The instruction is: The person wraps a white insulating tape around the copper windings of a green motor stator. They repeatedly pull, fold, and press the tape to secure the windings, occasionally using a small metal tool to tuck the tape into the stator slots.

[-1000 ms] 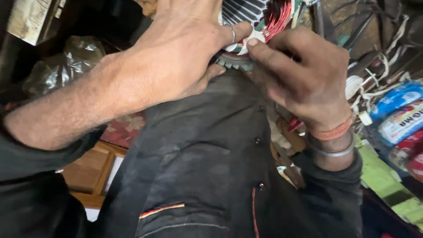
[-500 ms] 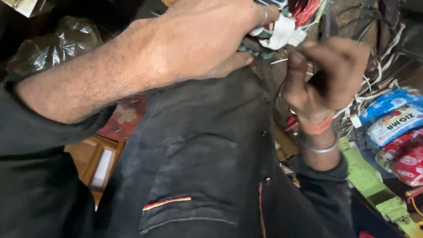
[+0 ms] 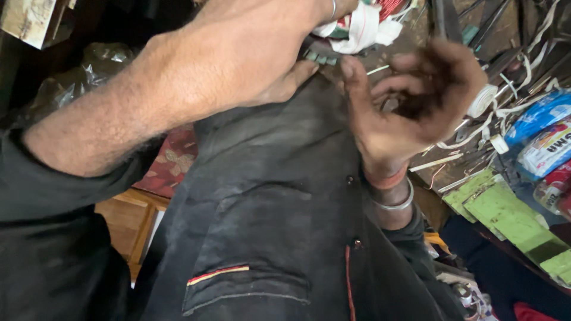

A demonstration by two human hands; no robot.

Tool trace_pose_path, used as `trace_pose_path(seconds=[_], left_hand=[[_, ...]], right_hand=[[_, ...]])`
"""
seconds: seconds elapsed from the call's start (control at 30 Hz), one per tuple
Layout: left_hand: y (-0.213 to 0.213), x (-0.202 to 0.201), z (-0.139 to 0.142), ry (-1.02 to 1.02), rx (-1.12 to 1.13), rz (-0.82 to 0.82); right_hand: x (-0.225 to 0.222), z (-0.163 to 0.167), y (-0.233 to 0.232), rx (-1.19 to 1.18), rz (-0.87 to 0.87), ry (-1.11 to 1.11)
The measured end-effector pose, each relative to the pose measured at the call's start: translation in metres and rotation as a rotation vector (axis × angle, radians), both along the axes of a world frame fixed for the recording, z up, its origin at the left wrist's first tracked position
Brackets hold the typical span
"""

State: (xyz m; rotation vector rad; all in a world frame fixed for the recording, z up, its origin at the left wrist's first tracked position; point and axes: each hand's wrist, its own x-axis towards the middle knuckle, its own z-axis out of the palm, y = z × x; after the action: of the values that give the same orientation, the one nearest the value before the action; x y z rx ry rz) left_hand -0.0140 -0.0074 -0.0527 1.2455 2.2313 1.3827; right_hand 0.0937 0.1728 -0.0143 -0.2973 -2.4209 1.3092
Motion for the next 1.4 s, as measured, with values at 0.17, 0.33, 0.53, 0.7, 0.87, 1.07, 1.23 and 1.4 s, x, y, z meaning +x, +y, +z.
trace_pose_path(seconds=[0.17, 0.33, 0.53, 0.7, 0.87, 1.07, 1.23, 1.4], left_hand=[[0.002, -0.001, -0.007, -0.088, -0.078, -0.025], [0.007, -0.006, -0.005, -0.159, -0.061, -0.037], [0.021, 0.002, -0.009, -0.182, -0.005, 0.022], [0.006, 0.013, -0.016, -0.014, 0.062, 0.108], [0.011, 0.016, -0.013, 0.070, 0.066, 0.227], [0.014, 0.019, -0.012, 0.041, 0.036, 0.295], [0.018, 0.018, -0.008, -0.260, 0.057, 0.234], [0.024, 0.022, -0.006, -0.437, 0.100, 0.272]], right_hand=[[-0.003, 0.001, 0.003, 0.287, 0.185, -0.140], [-0.003, -0.007, 0.015, 0.300, 0.195, -0.253], [0.006, -0.015, 0.028, -0.032, 0.110, -0.256], [0.022, -0.026, 0.010, -0.311, 0.088, -0.208], [0.023, -0.023, -0.001, -0.367, -0.014, -0.210], [0.028, -0.046, -0.016, -0.317, -0.130, -0.001], [0.029, -0.053, -0.004, -0.508, -0.041, 0.010], [0.028, -0.045, 0.006, -0.755, 0.045, -0.032]])
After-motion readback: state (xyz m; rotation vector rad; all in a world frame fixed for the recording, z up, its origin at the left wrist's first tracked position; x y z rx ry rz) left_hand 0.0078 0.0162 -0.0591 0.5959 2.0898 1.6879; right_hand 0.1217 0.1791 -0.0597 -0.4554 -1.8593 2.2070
